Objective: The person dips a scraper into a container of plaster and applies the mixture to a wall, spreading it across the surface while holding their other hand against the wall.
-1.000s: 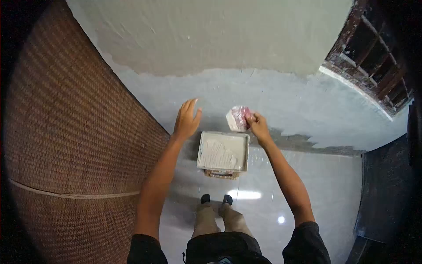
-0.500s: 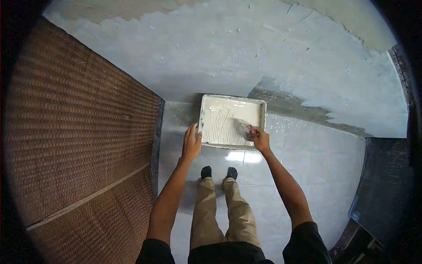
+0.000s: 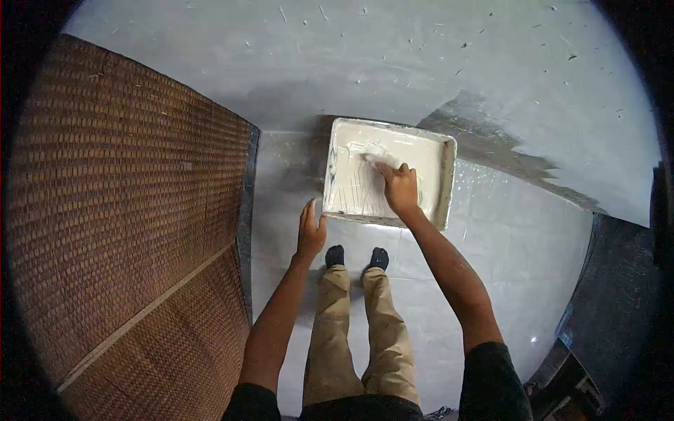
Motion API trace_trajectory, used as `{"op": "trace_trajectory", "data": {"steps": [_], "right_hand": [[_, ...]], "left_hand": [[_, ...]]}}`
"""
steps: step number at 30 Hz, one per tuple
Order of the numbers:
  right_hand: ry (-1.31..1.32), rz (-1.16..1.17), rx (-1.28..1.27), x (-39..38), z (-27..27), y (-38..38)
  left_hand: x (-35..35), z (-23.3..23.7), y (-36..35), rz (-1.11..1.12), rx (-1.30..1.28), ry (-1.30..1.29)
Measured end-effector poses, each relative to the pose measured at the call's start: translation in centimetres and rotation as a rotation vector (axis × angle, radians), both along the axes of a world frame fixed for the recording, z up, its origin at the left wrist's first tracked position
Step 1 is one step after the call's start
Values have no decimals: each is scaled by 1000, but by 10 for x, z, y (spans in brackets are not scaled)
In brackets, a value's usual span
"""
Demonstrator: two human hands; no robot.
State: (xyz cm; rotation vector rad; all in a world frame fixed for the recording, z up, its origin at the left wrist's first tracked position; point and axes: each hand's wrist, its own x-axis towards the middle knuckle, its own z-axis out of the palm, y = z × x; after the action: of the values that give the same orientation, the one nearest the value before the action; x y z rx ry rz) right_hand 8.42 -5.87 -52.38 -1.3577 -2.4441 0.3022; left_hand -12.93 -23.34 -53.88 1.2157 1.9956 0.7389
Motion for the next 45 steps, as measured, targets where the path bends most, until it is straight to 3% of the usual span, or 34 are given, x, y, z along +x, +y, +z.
{"op": "trace_trajectory", "data": {"steps": [6, 8, 14, 27, 32, 38, 40, 43, 45], "right_hand": [[-35, 240, 46, 12, 9, -70], [-19, 324, -76, 11, 27, -79], [-13, 362, -138, 13, 28, -88], [198, 289, -570, -2, 28, -38], [241, 306, -567, -5, 15, -24], [229, 246, -859, -15, 20, 5], [266, 255, -918, -1, -24, 14], [223, 237, -1073, 9, -7, 29], [244, 40, -1250, 16, 31, 36]], "left_hand": [[-4, 2, 1, 37, -71, -57], [-8, 1, 1, 51, -72, -76], [-16, 7, 0, 51, 4, -88], [-23, 16, -10, 66, 47, -60], [-29, 26, -11, 63, 93, -34], [-38, 36, -15, 40, 127, 17], [-40, 46, -15, 54, 119, 13], [-47, 58, -14, 67, 110, 14], [-49, 76, -5, 56, 130, 25]]}}
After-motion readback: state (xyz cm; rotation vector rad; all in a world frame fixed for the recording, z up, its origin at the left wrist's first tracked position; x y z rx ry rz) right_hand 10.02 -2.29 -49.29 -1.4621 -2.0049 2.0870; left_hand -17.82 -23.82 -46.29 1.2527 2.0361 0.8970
